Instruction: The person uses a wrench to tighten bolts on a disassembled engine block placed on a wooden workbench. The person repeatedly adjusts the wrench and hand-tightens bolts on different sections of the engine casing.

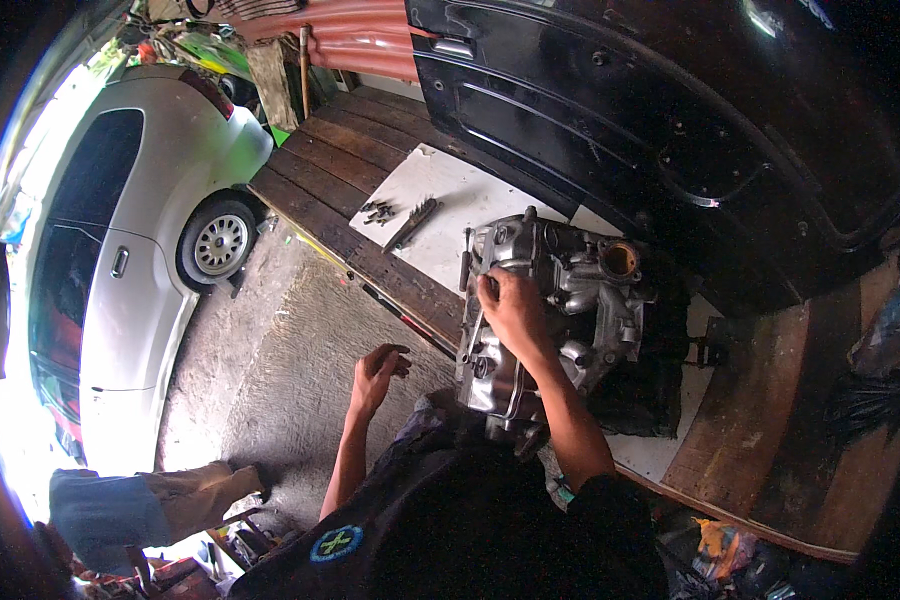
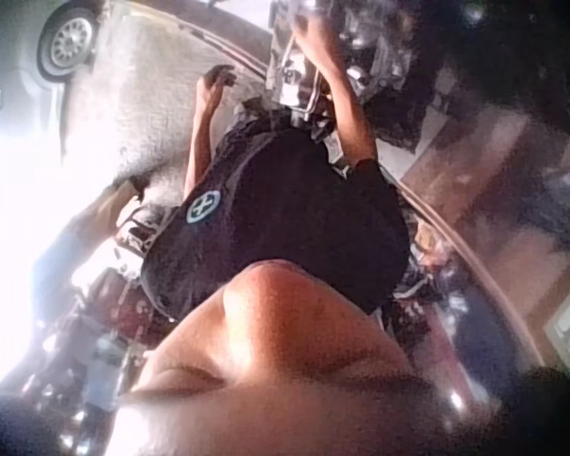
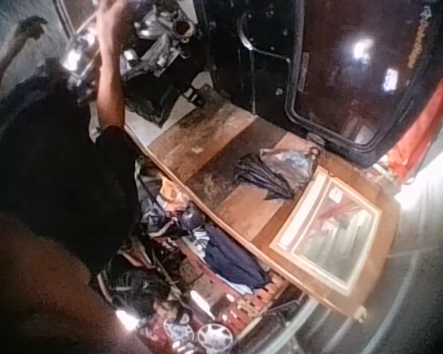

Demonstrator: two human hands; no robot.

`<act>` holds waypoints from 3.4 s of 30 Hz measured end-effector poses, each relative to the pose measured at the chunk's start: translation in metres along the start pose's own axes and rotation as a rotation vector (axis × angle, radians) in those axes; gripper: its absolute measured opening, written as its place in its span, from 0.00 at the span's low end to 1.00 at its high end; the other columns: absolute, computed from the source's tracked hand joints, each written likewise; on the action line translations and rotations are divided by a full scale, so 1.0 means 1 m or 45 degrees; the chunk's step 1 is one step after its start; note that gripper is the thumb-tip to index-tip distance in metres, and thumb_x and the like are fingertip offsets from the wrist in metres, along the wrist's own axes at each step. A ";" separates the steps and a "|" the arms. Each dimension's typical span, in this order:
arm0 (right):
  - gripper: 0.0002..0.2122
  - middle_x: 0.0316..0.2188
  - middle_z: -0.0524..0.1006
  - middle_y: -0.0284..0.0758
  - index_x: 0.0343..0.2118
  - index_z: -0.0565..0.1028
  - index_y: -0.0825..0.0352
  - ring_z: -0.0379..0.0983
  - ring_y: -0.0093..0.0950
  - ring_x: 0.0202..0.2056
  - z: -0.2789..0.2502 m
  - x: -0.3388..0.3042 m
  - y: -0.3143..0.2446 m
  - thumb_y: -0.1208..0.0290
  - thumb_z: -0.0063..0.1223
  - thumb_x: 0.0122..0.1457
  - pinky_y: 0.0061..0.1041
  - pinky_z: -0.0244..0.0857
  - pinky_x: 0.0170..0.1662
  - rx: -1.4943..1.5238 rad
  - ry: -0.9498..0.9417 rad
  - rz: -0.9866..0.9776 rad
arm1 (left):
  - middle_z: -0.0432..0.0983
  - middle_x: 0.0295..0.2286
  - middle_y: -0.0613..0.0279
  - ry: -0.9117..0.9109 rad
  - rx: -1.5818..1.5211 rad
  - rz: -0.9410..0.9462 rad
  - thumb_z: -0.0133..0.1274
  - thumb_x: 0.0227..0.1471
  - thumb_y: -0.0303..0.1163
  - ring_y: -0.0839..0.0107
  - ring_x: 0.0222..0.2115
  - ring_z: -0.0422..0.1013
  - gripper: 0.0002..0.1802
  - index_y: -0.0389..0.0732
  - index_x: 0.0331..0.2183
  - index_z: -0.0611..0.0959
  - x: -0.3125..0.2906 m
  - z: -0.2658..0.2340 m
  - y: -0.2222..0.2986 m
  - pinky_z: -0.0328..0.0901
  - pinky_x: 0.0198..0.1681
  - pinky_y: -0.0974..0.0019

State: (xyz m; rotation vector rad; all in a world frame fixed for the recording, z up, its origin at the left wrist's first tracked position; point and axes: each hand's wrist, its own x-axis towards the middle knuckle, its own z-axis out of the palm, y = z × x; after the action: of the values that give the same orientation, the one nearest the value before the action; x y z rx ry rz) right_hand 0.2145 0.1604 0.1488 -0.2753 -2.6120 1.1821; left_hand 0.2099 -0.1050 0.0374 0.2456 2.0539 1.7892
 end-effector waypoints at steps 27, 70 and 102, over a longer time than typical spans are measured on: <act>0.07 0.18 0.74 0.28 0.30 0.70 0.68 0.72 0.16 0.17 -0.009 -0.114 -0.002 0.75 0.59 0.54 0.16 0.63 0.18 0.679 0.016 0.279 | 0.78 0.30 0.55 -0.480 -0.494 -0.108 0.57 0.51 0.27 0.68 0.33 0.75 0.12 0.30 0.37 0.79 0.019 0.063 0.019 0.70 0.39 0.65; 0.10 0.29 0.75 0.37 0.36 0.70 0.64 0.75 0.35 0.31 0.017 -0.180 -0.021 0.71 0.56 0.53 0.32 0.68 0.35 0.213 -0.310 0.191 | 0.79 0.26 0.56 -0.612 -0.701 -0.285 0.62 0.45 0.25 0.69 0.26 0.75 0.10 0.31 0.32 0.83 0.034 0.067 0.011 0.70 0.32 0.68; 0.04 0.21 0.75 0.41 0.26 0.74 0.68 0.75 0.40 0.25 0.052 -0.104 -0.100 0.75 0.55 0.47 0.38 0.67 0.28 -0.899 0.197 0.646 | 0.77 0.30 0.51 -1.009 -0.495 -0.433 0.50 0.56 0.30 0.62 0.33 0.74 0.16 0.28 0.41 0.75 0.106 -0.005 0.002 0.69 0.39 0.63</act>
State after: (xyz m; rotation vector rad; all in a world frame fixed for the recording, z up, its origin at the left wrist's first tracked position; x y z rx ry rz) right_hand 0.2910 0.0301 0.1748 -1.1593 -2.7933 0.2602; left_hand 0.1116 -0.0680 0.0203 0.3840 1.1030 1.4984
